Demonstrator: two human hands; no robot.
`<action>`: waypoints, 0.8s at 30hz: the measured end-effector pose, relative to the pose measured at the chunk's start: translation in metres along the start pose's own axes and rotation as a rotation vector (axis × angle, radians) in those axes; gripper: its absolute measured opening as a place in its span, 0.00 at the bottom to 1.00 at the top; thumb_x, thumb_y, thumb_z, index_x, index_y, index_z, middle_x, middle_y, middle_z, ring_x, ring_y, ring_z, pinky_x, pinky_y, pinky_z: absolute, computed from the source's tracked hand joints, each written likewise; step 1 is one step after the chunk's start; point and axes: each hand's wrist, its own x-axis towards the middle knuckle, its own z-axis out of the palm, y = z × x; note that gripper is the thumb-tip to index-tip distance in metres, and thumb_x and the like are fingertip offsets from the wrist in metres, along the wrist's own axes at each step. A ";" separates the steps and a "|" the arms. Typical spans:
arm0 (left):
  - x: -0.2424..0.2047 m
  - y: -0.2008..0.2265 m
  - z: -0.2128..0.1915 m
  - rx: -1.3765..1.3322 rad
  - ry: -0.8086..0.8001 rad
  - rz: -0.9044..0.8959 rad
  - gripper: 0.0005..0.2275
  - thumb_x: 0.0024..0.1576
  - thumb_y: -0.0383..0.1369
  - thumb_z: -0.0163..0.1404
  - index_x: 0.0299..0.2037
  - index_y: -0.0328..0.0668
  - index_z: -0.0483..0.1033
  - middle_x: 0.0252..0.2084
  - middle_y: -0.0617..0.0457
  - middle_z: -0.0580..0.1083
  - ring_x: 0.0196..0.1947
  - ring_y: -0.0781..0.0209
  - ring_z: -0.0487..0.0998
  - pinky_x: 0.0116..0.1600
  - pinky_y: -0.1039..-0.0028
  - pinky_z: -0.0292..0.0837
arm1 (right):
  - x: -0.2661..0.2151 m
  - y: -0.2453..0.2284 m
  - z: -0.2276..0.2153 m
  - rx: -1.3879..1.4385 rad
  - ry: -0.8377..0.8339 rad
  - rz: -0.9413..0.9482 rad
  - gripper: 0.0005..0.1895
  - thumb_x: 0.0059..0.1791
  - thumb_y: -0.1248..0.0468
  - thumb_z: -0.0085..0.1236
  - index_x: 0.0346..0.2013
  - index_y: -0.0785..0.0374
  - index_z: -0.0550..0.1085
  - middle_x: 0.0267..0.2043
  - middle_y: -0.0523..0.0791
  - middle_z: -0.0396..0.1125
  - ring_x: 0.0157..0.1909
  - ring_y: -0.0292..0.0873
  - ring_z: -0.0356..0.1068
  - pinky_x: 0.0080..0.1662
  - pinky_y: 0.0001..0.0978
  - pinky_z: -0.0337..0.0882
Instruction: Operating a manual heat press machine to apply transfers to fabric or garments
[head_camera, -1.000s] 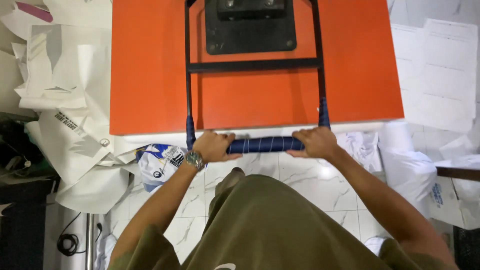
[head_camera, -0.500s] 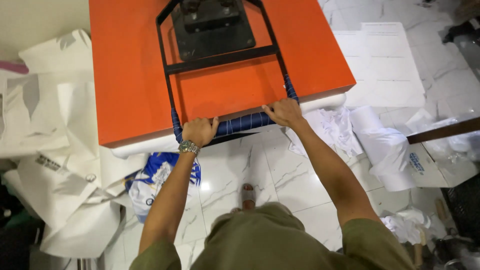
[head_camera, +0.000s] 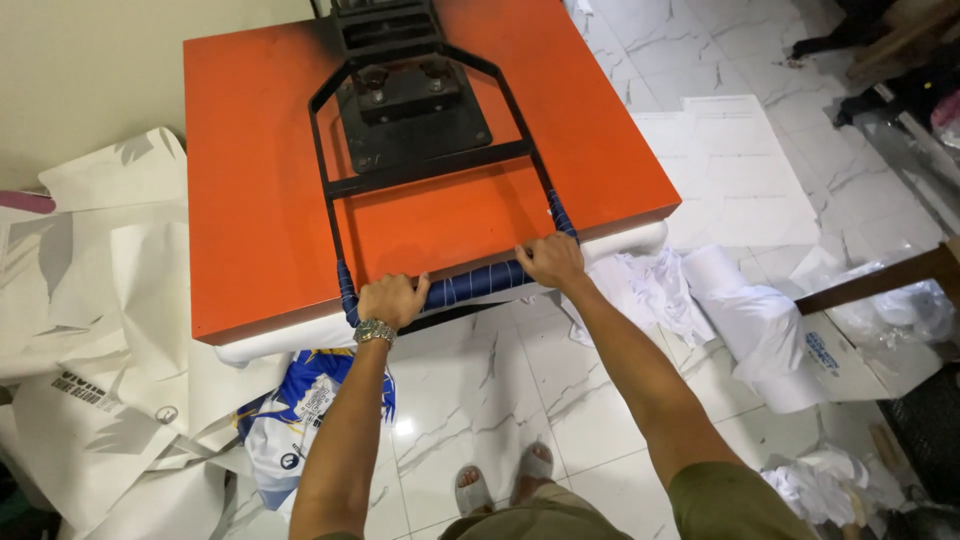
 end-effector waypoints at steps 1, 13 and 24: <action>-0.001 0.002 -0.003 0.002 -0.019 -0.003 0.35 0.62 0.60 0.24 0.37 0.46 0.85 0.39 0.46 0.83 0.45 0.46 0.84 0.49 0.58 0.76 | 0.000 0.001 0.000 0.009 0.020 -0.009 0.34 0.55 0.37 0.33 0.20 0.54 0.75 0.23 0.48 0.73 0.35 0.52 0.76 0.46 0.43 0.74; 0.003 0.014 0.003 0.038 -0.053 -0.092 0.33 0.61 0.59 0.27 0.36 0.50 0.87 0.42 0.43 0.83 0.49 0.42 0.83 0.52 0.56 0.75 | -0.007 0.017 -0.003 0.102 0.057 -0.113 0.33 0.55 0.39 0.33 0.22 0.54 0.76 0.25 0.48 0.74 0.35 0.50 0.78 0.49 0.42 0.72; 0.012 0.006 0.028 0.048 0.061 -0.116 0.32 0.62 0.60 0.28 0.26 0.52 0.83 0.29 0.47 0.81 0.38 0.45 0.85 0.45 0.61 0.75 | -0.009 0.021 -0.001 0.140 0.088 -0.110 0.31 0.53 0.39 0.36 0.25 0.54 0.78 0.24 0.51 0.74 0.36 0.53 0.78 0.52 0.43 0.71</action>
